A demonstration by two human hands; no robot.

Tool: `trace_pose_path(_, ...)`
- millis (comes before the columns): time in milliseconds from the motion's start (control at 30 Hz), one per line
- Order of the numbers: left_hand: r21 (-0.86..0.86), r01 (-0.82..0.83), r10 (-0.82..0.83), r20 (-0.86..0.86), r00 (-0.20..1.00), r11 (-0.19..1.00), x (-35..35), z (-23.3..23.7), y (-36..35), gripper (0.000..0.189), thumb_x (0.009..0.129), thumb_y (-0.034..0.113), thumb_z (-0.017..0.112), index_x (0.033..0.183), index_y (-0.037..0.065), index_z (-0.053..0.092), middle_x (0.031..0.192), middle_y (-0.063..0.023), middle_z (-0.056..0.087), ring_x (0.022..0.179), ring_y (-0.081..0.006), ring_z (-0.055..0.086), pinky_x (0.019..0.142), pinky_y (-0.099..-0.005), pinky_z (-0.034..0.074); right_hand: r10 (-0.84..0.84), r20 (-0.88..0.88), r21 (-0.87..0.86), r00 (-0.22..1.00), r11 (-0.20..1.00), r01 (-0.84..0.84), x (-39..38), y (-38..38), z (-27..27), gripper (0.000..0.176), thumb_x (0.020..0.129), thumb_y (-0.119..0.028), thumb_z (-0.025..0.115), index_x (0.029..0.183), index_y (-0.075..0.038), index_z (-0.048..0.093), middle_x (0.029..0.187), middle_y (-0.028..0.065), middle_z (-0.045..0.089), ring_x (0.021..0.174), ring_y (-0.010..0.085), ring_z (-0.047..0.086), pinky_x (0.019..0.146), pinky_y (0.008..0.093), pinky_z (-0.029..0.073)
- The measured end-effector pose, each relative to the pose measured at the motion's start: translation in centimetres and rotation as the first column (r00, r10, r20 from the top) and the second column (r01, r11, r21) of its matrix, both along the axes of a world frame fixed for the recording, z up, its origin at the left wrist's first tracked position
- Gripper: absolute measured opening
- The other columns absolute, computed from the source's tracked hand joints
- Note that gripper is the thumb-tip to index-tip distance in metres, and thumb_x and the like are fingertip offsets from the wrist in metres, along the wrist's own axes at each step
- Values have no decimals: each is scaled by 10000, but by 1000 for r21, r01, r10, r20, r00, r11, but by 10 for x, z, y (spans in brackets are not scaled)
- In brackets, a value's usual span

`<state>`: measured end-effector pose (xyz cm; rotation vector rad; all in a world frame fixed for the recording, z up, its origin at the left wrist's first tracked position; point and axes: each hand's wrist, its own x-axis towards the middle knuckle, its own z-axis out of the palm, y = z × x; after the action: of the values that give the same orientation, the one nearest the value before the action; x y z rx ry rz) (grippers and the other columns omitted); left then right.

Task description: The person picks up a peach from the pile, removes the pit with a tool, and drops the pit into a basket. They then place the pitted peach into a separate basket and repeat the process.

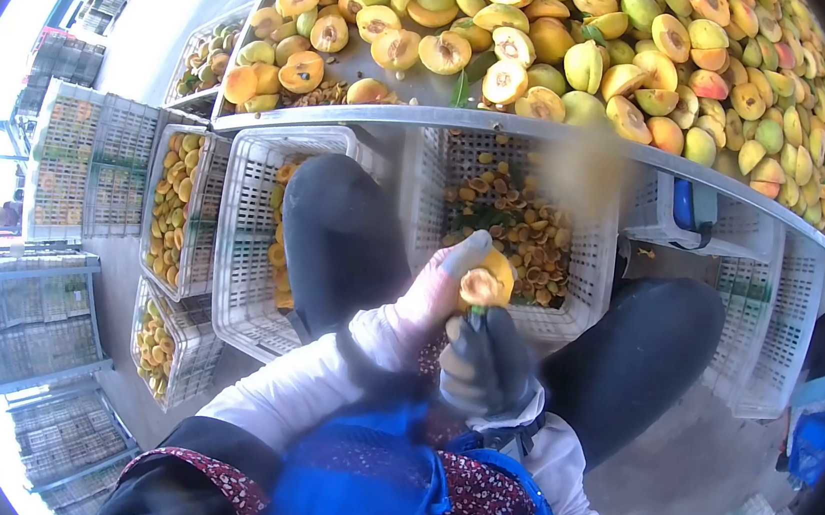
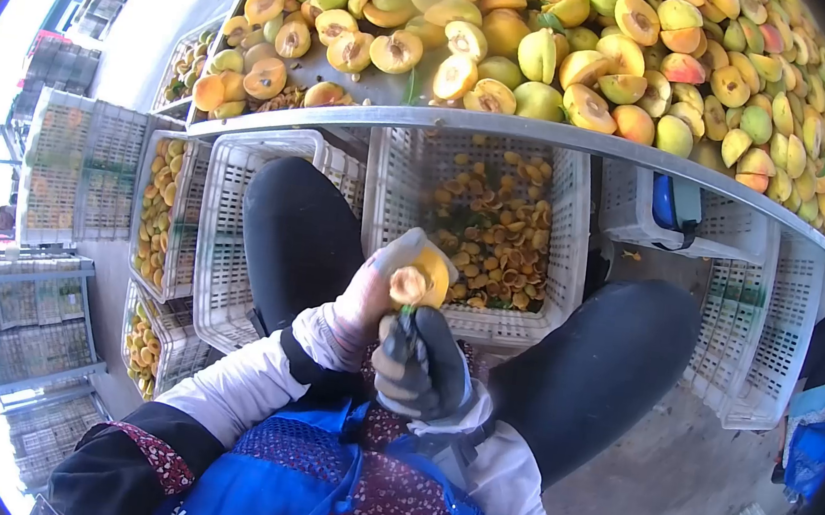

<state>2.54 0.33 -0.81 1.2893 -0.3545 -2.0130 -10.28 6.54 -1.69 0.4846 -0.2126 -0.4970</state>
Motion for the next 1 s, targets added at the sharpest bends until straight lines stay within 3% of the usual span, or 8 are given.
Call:
trace_pose_path(367,-661,-145,528,428,733,737,86,44,-20,288,908,241,609,1081,11,607,944,-57,629,868,-116,581,718,-269,485,-98,-594,-17,798,994,109,-10,-8,-42,528,912,-611,402,926,-111,569,594,-15,425,440,117,383,375,267,284)
trace_pose_path(433,-689,93,572,662,485,719,146,68,-37,245,900,215,604,1049,21,626,1004,-81,635,894,-182,621,757,-315,497,10,-856,26,517,999,25,-10,-13,-17,513,887,-625,453,858,-123,553,550,-23,404,406,119,363,366,264,270)
trace_pose_path(467,-266,504,434,865,-251,822,165,85,-49,255,866,215,631,1035,25,638,989,-117,642,892,-236,624,780,-330,492,-26,-847,-10,531,999,32,-11,-14,-14,488,858,-626,514,839,-139,532,533,-25,401,393,115,366,361,252,284)
trace_pose_path(500,14,530,337,757,-559,848,176,84,-59,283,840,247,648,1029,36,648,983,-149,639,897,-282,616,805,-341,480,-30,-877,-15,480,999,34,-9,-15,-12,478,862,-614,520,851,-137,540,547,-24,410,405,111,372,370,244,285)
trace_pose_path(633,-186,637,451,846,-282,748,164,60,-134,343,790,301,685,1034,61,661,919,-159,663,854,-290,638,783,-366,490,-106,-951,-117,289,993,-21,-2,-22,-2,459,869,-576,547,889,-118,559,588,-6,462,427,113,407,388,236,311)
trace_pose_path(800,488,710,-80,847,-525,507,124,42,-226,325,782,285,683,966,19,656,819,-145,674,767,-237,662,687,-325,507,-240,-957,-255,165,964,-76,-5,-25,-5,454,874,-548,561,911,-96,562,594,14,506,424,126,444,379,250,345)
trace_pose_path(933,-296,636,141,949,282,713,122,54,-207,170,806,160,659,874,6,637,718,-40,644,621,-102,598,624,-245,487,-255,-950,-262,180,965,-15,-5,-35,2,418,899,-506,548,923,-89,563,583,15,512,411,121,451,365,247,346)
trace_pose_path(1000,-349,703,295,934,203,620,119,41,-186,155,798,147,664,873,19,619,699,-57,629,599,-123,592,604,-254,481,-303,-937,-309,175,951,-9,-6,-41,12,390,914,-474,541,931,-85,562,579,18,517,404,119,452,358,244,345)
